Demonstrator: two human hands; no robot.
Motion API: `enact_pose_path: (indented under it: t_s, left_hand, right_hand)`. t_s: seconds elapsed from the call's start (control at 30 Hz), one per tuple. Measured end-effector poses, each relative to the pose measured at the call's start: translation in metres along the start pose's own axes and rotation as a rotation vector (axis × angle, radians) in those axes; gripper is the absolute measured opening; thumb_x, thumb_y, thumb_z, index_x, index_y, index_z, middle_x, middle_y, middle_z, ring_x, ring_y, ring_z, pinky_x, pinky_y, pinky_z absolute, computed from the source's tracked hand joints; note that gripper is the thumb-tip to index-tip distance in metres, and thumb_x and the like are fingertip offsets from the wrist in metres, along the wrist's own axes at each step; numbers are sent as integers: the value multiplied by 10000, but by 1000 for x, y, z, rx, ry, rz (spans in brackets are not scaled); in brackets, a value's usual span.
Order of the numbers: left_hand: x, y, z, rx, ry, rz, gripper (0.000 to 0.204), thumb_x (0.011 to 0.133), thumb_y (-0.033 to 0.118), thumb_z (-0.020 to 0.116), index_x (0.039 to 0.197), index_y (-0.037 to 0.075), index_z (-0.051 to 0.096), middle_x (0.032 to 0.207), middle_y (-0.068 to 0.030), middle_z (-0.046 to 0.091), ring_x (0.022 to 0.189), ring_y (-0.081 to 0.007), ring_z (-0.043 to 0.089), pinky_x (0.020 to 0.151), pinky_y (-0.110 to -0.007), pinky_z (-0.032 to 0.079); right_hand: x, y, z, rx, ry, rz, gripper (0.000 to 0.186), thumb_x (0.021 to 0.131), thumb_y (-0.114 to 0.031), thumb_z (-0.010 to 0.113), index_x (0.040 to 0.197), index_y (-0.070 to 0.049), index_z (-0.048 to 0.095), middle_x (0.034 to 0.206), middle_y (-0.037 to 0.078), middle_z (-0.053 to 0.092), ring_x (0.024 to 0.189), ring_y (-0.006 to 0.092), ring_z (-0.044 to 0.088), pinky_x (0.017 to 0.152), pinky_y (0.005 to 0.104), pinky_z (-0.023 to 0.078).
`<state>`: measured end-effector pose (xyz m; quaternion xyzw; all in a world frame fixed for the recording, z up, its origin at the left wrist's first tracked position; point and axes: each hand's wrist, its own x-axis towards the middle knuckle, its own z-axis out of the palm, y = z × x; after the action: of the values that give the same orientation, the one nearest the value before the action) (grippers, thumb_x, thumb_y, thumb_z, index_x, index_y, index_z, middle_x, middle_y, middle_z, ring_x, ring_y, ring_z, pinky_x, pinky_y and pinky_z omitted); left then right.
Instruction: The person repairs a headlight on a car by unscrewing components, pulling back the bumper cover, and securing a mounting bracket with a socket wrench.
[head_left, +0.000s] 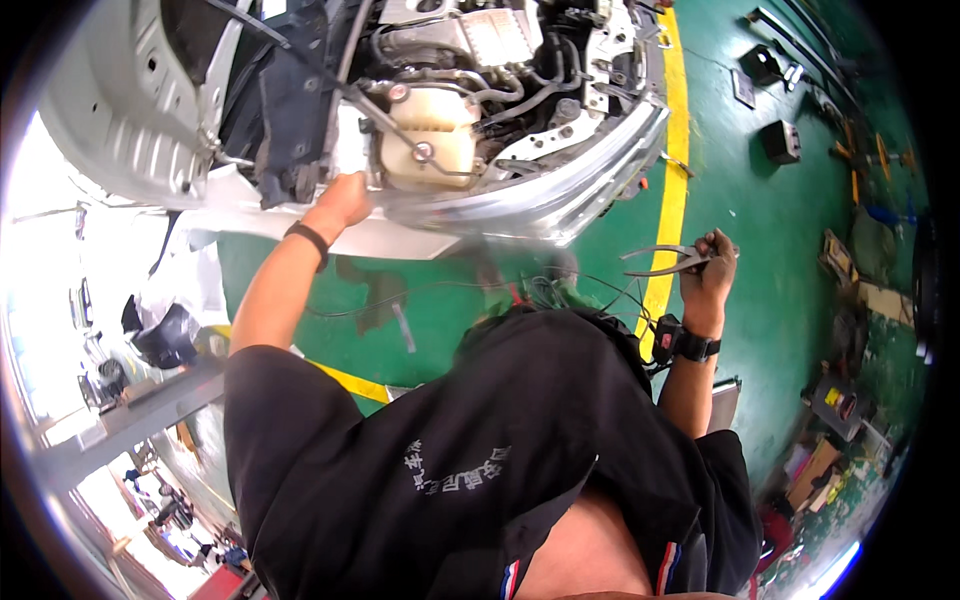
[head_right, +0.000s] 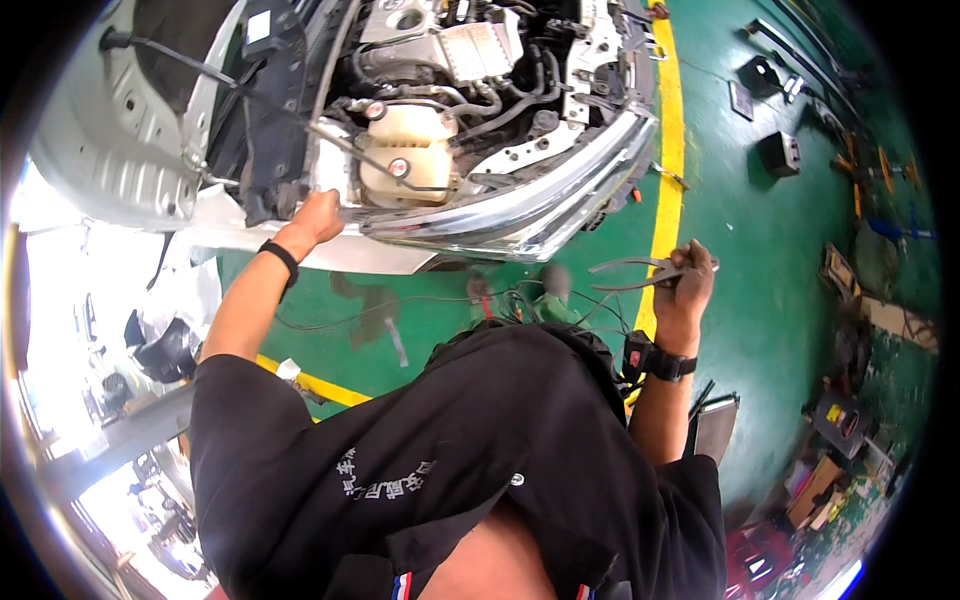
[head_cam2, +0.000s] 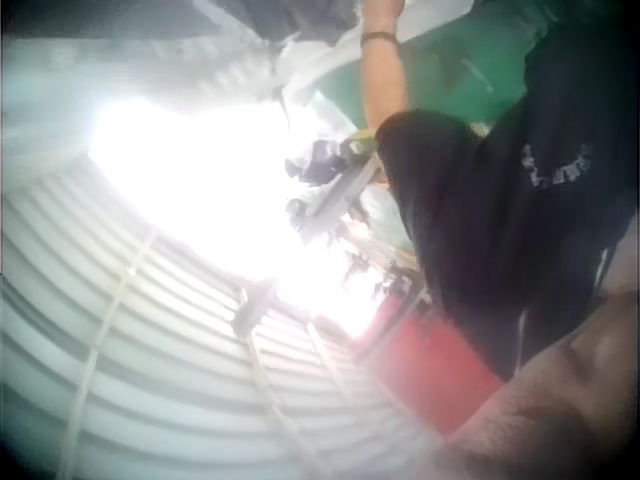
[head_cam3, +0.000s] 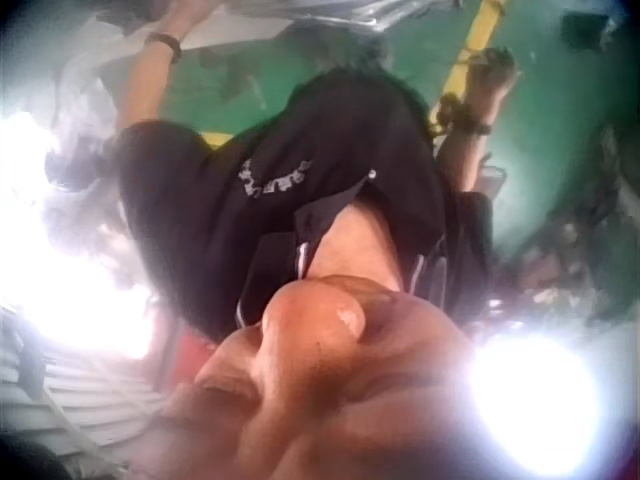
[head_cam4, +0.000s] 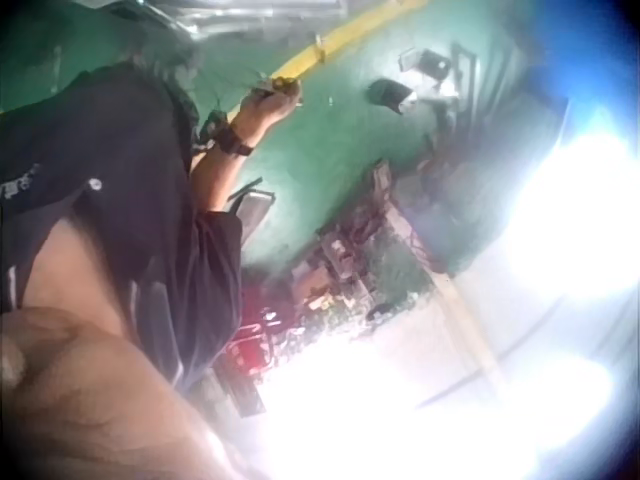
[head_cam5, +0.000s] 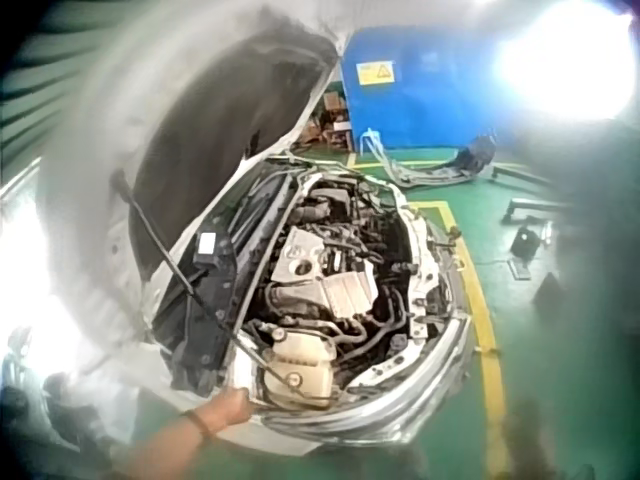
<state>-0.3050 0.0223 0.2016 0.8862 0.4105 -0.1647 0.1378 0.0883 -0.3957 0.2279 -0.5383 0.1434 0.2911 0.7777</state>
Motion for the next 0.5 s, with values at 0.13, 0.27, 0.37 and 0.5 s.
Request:
enact_pose_path:
  t_s: [0.13, 0.27, 0.37, 0.5]
  left_hand:
    - [-14, -12, -15, 112, -136, 175, 299, 715, -8, 570, 1007, -36, 629, 942, -321, 662, 968, -468, 645, 870, -492, 525]
    - [-1, -13, -5, 118, -29, 188, 256, 717, 10, 579, 957, -53, 640, 880, -289, 680, 837, -415, 685, 732, -469, 554]
    - [15, -34, 22, -294, -236, -371, 179, 725, 50, 598, 854, -65, 645, 784, -221, 670, 640, -287, 663, 529, -400, 517]
    - [8, -34, 39, -979, 50, -729, 304, 667, 152, 667, 836, -99, 691, 864, -326, 675, 784, -444, 688, 745, -451, 543]
  right_hand:
    - [3, -2, 1, 29, -31, 45, 205, 980, -218, 535, 799, -123, 521, 615, -22, 489, 483, 114, 413, 450, 263, 314]
    - [2, -11, -3, 31, 21, 16, 212, 982, -217, 523, 793, -123, 512, 616, -24, 474, 496, 107, 392, 460, 258, 305]
    - [4, -12, -8, 29, 36, 12, 212, 985, -217, 516, 795, -122, 508, 621, -24, 467, 500, 105, 390, 460, 258, 301]
    - [4, -10, -9, 22, 80, 19, 211, 990, -215, 507, 802, -118, 506, 631, -24, 468, 499, 103, 389, 453, 258, 293]
